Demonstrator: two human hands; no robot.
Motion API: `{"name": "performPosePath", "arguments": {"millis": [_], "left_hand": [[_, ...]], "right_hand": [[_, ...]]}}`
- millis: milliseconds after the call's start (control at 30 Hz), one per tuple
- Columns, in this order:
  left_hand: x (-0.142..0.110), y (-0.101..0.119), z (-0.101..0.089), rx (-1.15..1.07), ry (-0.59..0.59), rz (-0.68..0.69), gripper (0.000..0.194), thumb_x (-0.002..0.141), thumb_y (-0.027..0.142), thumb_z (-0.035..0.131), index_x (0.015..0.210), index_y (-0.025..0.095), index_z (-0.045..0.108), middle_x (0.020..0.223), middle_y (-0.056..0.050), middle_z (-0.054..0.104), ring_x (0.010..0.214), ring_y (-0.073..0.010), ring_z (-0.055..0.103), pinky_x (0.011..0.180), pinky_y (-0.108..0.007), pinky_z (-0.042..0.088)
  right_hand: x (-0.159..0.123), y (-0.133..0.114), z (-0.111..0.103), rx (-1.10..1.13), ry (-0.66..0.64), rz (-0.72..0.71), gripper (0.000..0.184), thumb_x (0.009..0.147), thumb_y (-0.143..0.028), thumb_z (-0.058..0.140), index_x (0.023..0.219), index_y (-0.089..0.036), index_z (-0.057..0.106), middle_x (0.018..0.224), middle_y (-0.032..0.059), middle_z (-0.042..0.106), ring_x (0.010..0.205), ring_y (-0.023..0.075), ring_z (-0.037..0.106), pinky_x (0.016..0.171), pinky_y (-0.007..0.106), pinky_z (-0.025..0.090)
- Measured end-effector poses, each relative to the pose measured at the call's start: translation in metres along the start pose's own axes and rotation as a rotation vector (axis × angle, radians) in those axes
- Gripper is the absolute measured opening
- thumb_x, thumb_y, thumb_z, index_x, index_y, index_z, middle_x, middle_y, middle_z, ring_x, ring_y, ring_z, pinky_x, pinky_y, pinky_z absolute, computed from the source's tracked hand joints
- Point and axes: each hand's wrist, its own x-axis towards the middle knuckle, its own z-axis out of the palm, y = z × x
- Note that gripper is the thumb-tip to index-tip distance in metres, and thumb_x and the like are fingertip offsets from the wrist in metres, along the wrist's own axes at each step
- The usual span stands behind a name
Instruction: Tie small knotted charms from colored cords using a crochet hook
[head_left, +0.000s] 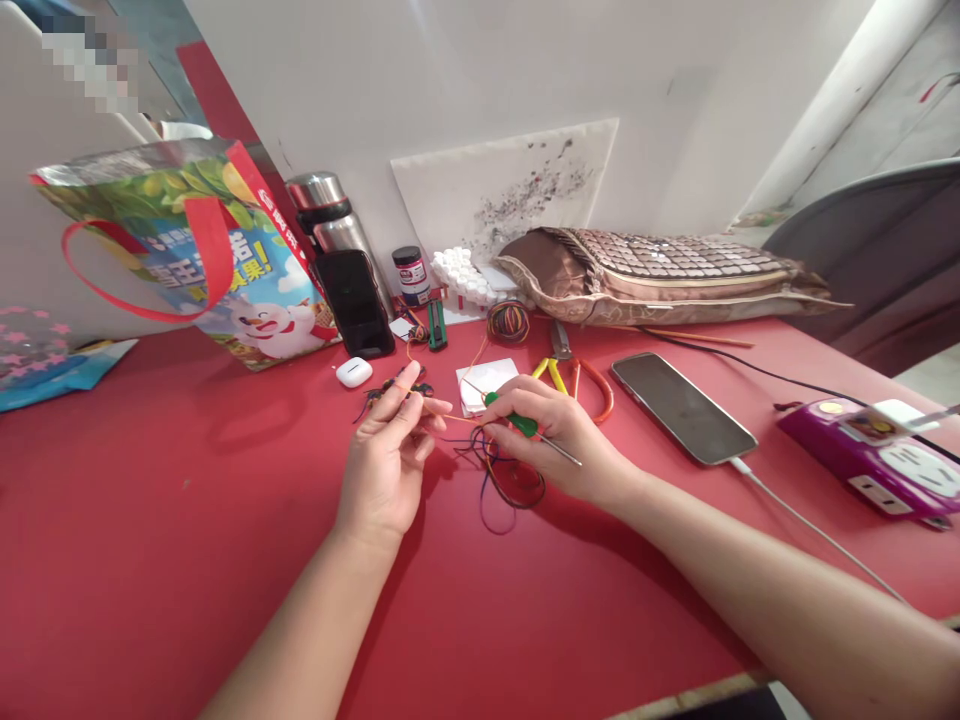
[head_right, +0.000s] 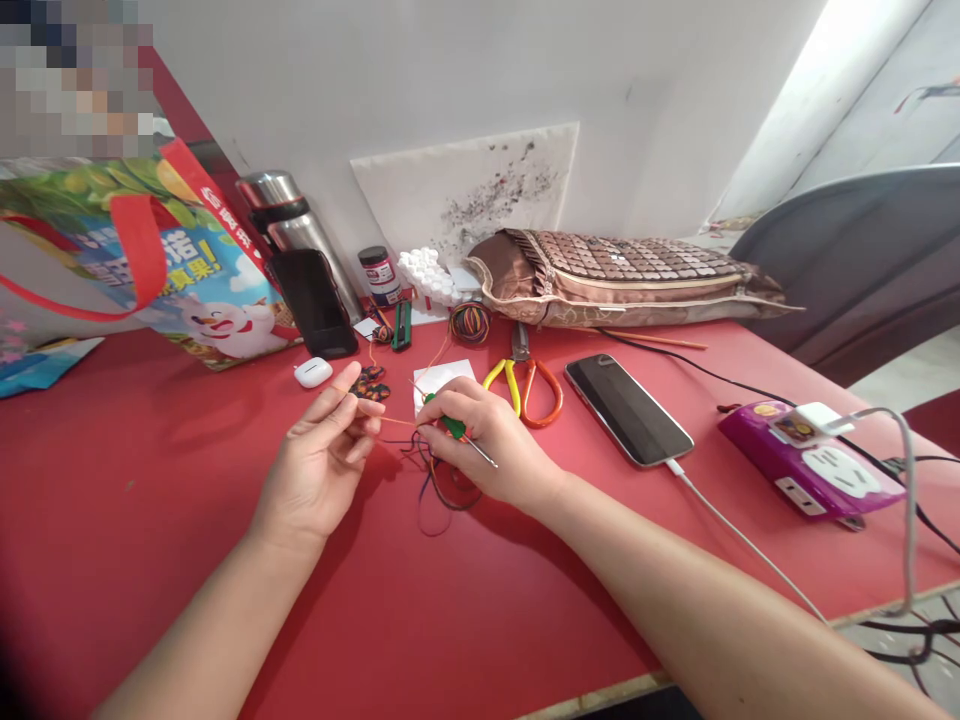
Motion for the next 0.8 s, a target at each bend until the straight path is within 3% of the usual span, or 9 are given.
{"name": "performPosePath", "arguments": {"millis": [133,233,433,667,800], "left_hand": [[0.002,0.004,-0.001,-0.067,0.022,-0.036,0.036,0.071,0.009,0.086,0.105,0.023,0.088,0.068,-0.006,0.077,0.054,-0.0088,0.062,0.043,-0.012,0.037],[0.0,0.006,0.0,-0.097,-0.035,-0.076,0.034,0.073,0.008,0.082,0.103,0.023,0.089,0.062,-0.004,0.073,0.046,-0.007,0.055,0.042,-0.012,0.037],[0.001,0.007,-0.001,-0.182,-0.137,-0.123,0.031,0.075,0.003,0.078,0.1,0.018,0.089,0.057,-0.002,0.066,0.045,-0.0072,0.054,0.045,-0.013,0.044],[0.007,0.01,-0.004,-0.274,-0.072,-0.143,0.035,0.087,-0.002,0.059,0.099,0.014,0.087,0.057,-0.001,0.064,0.044,-0.0064,0.051,0.046,-0.014,0.045],[0.009,0.012,-0.007,-0.315,-0.022,-0.145,0.034,0.089,-0.003,0.057,0.099,0.013,0.086,0.056,0.0,0.06,0.043,-0.0059,0.049,0.045,-0.014,0.043]], "right_hand": [[0.001,0.001,0.0,-0.005,-0.005,0.017,0.009,0.101,-0.02,0.065,0.101,-0.018,0.074,0.098,0.0061,0.069,0.09,0.0174,0.066,0.082,0.033,0.05],[0.003,0.002,0.0,0.013,0.037,0.076,0.011,0.098,-0.019,0.064,0.096,-0.019,0.074,0.094,0.0058,0.072,0.087,0.0183,0.066,0.08,0.034,0.048],[0.007,-0.001,0.002,0.297,0.169,0.35,0.008,0.086,-0.028,0.069,0.087,-0.02,0.071,0.076,0.001,0.069,0.07,0.0161,0.061,0.068,0.033,0.046],[0.013,-0.007,-0.001,0.622,0.336,0.439,0.014,0.074,-0.025,0.083,0.083,-0.02,0.074,0.073,-0.0018,0.068,0.064,0.0102,0.056,0.062,0.027,0.045],[0.015,-0.008,-0.005,0.727,0.435,0.471,0.02,0.07,-0.025,0.087,0.084,-0.02,0.074,0.069,-0.0028,0.067,0.063,0.0105,0.057,0.06,0.026,0.045]]}}
